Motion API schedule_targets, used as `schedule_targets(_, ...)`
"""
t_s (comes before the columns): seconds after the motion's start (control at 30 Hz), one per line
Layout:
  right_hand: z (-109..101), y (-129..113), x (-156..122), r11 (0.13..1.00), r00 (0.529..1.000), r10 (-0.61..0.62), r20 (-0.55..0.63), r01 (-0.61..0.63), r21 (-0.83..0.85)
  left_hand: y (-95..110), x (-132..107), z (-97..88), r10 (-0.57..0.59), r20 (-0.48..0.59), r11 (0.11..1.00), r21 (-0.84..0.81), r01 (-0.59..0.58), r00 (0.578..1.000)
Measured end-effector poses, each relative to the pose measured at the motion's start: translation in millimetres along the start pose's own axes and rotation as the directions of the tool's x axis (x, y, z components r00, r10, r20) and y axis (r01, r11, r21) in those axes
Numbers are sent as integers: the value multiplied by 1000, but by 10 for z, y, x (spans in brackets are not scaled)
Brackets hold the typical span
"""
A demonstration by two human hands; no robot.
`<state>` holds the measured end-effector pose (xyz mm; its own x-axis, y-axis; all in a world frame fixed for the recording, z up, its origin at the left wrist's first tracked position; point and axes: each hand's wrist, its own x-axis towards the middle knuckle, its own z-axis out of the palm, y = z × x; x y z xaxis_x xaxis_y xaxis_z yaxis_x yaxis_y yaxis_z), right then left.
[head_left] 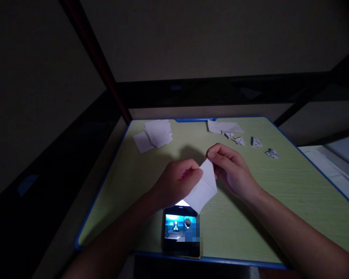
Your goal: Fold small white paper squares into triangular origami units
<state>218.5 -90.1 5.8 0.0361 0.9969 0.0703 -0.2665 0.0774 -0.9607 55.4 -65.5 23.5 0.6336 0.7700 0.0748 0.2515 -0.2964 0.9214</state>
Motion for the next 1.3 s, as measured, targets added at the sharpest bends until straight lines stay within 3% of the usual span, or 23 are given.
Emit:
schedule_targets(0.27, -16, -2, 3, 1000, 1000, 19, -15, -20, -24, -31, -14, -4, 116, 6, 955, 275, -113, 993)
schedule_targets(0.43, -14, -28, 12, 999, 998, 42, -45, -40, 30, -42, -11, 8, 164, -9, 931, 331, -152, 986)
schedule_targets(0.73, 8, -54, 22, 989, 994, 83, -70, -74, 126, -82, -16, 21, 127, -36, 961, 251, -114, 991)
schedule_targets(0.97, -37, -94, 50, 991, 995, 47, -89, -35, 131, -77, -31, 22, 75, -45, 989, 129, -68, 996)
schedule_targets(1.07, -41, -92, 59, 995, 993, 21, -113, -10, 99, -70, -22, 9, 65, -63, 991, 117, -58, 996)
schedule_targets(1.3, -16, -2, 7, 999, 999, 33, 0, -33, -41, -73, -16, 10, 56, -62, 992, 113, -49, 996)
